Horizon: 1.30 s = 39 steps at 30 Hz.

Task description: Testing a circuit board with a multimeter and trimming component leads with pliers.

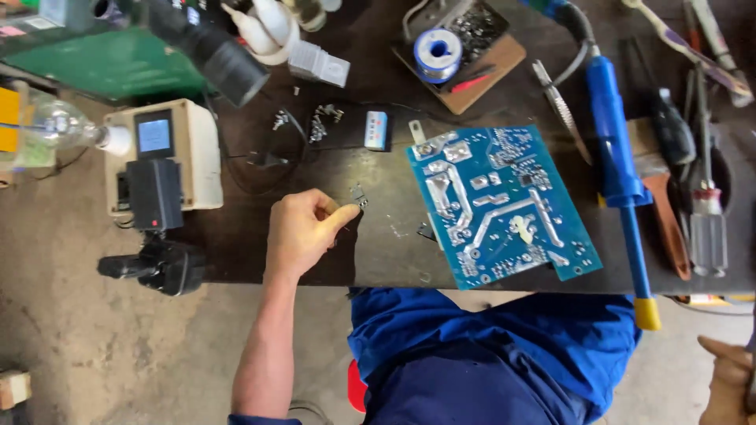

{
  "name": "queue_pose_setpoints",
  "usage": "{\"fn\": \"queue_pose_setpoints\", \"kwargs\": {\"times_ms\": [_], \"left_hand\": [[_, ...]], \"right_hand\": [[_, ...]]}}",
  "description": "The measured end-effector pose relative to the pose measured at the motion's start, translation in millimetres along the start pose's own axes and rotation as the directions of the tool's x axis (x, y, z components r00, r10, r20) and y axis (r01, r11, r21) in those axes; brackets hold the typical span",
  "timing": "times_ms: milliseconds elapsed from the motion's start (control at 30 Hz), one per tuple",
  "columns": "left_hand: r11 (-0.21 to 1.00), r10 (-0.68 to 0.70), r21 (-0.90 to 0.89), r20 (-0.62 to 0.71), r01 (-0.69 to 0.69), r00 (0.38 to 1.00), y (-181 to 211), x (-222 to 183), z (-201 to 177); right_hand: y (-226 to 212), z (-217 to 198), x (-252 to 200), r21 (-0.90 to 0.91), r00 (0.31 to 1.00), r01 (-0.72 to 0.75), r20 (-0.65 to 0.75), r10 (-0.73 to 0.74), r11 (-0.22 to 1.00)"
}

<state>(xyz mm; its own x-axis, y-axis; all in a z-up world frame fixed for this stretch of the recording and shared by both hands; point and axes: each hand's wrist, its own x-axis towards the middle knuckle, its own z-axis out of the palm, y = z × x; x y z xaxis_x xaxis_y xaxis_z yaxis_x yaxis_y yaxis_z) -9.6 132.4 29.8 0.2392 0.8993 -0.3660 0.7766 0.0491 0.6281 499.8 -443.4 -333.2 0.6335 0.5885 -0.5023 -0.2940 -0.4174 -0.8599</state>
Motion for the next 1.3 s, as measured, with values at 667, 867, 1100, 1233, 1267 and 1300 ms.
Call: {"fn": "queue_pose_setpoints", "kwargs": {"times_ms": [667,867,1100,1233,1267,1300], "left_hand": [[0.732,0.681,0.115,-0.166,-0.671,0.714,-11,-44,91],[0.629,0.776,-0.002,-0.052,-0.777,0.629,-27,-60,69],[0.653,0.305,-0.719,-0.035,-0.236,0.952,-40,-99,76],[0.548,0.25,-0.821,-0.022,-0.16,0.968,-42,-107,84],[0.549,0.248,-0.822,-0.01,-0.149,0.969,-41,-109,85],[0.547,0.26,-0.82,-0.024,-0.168,0.965,-41,-110,86]], "right_hand": [[-195,294,-179,0.153,0.802,-0.591,0.014,0.597,0.792],[-188,334,-187,0.237,0.821,-0.547,-0.037,0.57,0.803],[-243,381,-188,-0.476,0.674,0.734,0.597,-0.434,0.486],[-249,388,-181,-0.45,0.617,0.784,0.633,-0.467,0.426],[-249,389,-181,-0.457,0.626,0.777,0.629,-0.46,0.432],[-248,389,-179,-0.455,0.615,0.786,0.642,-0.457,0.42]]}}
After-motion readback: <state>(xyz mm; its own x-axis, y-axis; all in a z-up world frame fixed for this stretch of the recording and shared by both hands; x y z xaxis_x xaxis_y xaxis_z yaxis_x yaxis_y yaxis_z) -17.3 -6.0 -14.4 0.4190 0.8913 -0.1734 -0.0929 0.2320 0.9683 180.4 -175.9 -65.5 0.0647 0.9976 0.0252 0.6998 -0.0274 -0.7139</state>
